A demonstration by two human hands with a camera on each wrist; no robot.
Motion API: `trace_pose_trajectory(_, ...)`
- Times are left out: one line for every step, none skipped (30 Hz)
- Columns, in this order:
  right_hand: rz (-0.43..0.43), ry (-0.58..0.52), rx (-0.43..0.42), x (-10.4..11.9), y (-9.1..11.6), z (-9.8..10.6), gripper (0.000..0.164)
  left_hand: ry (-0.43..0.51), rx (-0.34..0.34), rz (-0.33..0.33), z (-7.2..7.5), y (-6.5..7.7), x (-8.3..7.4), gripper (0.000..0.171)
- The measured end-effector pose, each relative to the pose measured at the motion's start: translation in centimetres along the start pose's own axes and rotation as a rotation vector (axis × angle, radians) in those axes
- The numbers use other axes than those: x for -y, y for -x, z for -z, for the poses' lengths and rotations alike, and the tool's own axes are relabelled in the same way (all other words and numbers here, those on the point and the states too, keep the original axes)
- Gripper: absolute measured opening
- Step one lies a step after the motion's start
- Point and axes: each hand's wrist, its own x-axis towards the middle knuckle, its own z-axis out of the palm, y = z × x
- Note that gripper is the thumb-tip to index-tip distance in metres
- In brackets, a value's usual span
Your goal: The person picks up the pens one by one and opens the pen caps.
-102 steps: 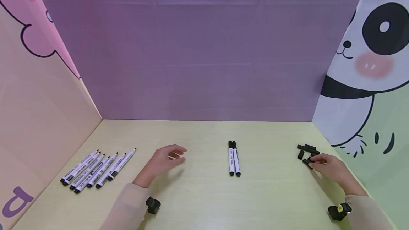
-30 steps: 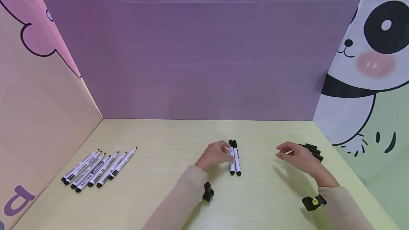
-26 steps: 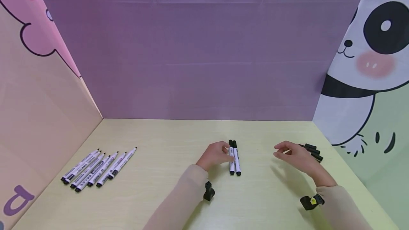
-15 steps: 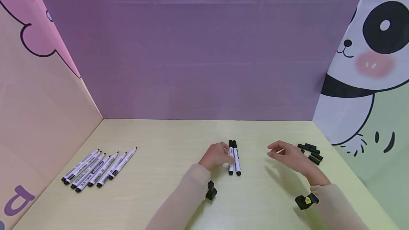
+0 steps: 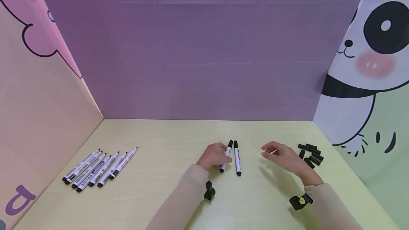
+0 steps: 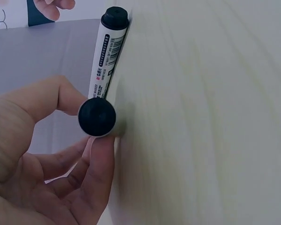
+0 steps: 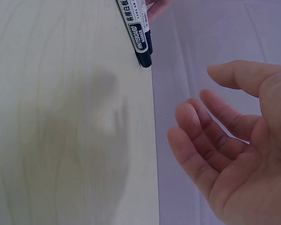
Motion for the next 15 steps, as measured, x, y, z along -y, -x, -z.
trace_pose_trajectory(-0.001, -0.005, 0.002, 0.1, 0.0, 0.0, 0.036, 0.007, 0.0, -0.003, 0.1, 0.0, 0.0, 0.05)
trace_pose_trajectory(-0.003, -0.01, 0.002, 0.1, 0.0, -0.1, 0.036, 0.014, -0.001, -0.008, 0.2, 0.1, 0.1, 0.051)
trace_pose_trajectory(-0.004, -0.015, 0.003, 0.2, -0.1, -0.1, 0.036, 0.023, -0.001, -0.012, 0.3, 0.1, 0.1, 0.051)
trace_pose_trajectory(-0.005, -0.02, 0.004, 0.3, -0.1, -0.1, 0.037, 0.032, -0.001, -0.014, 0.4, 0.2, 0.1, 0.052)
trace_pose_trajectory(-0.005, -0.026, 0.005, 0.3, -0.2, -0.1, 0.037, 0.043, 0.0, -0.018, 0.5, 0.2, 0.1, 0.052)
trace_pose_trajectory(-0.006, -0.03, 0.004, 0.4, -0.2, -0.1, 0.038, 0.056, 0.001, -0.023, 0.6, 0.3, 0.1, 0.052)
trace_pose_trajectory(-0.004, -0.035, 0.004, 0.4, -0.2, -0.2, 0.038, 0.067, 0.003, -0.03, 0.7, 0.3, 0.1, 0.053)
trace_pose_trajectory(-0.003, -0.04, 0.004, 0.4, -0.3, -0.2, 0.038, 0.08, 0.005, -0.04, 0.8, 0.4, 0.1, 0.052)
trace_pose_trajectory(-0.002, -0.046, 0.003, 0.5, -0.3, -0.2, 0.038, 0.09, 0.008, -0.047, 0.9, 0.5, 0.0, 0.052)
trace_pose_trajectory(0.0, -0.051, 0.004, 0.5, -0.4, -0.3, 0.038, 0.098, 0.012, -0.054, 0.9, 0.5, -0.1, 0.051)
trace_pose_trajectory(0.004, -0.054, 0.002, 0.6, -0.4, -0.4, 0.038, 0.107, 0.015, -0.062, 1.0, 0.6, -0.2, 0.051)
trace_pose_trajectory(0.006, -0.053, -0.001, 0.6, -0.5, -0.4, 0.039, 0.114, 0.02, -0.069, 1.1, 0.6, -0.3, 0.05)
trace_pose_trajectory(0.011, -0.052, -0.004, 0.7, -0.6, -0.5, 0.039, 0.117, 0.024, -0.075, 1.1, 0.7, -0.4, 0.05)
trace_pose_trajectory(0.014, -0.048, -0.007, 0.7, -0.7, -0.6, 0.04, 0.117, 0.027, -0.079, 1.1, 0.7, -0.4, 0.049)
trace_pose_trajectory(0.02, -0.042, -0.011, 0.8, -0.8, -0.7, 0.041, 0.118, 0.03, -0.081, 1.1, 0.7, -0.6, 0.049)
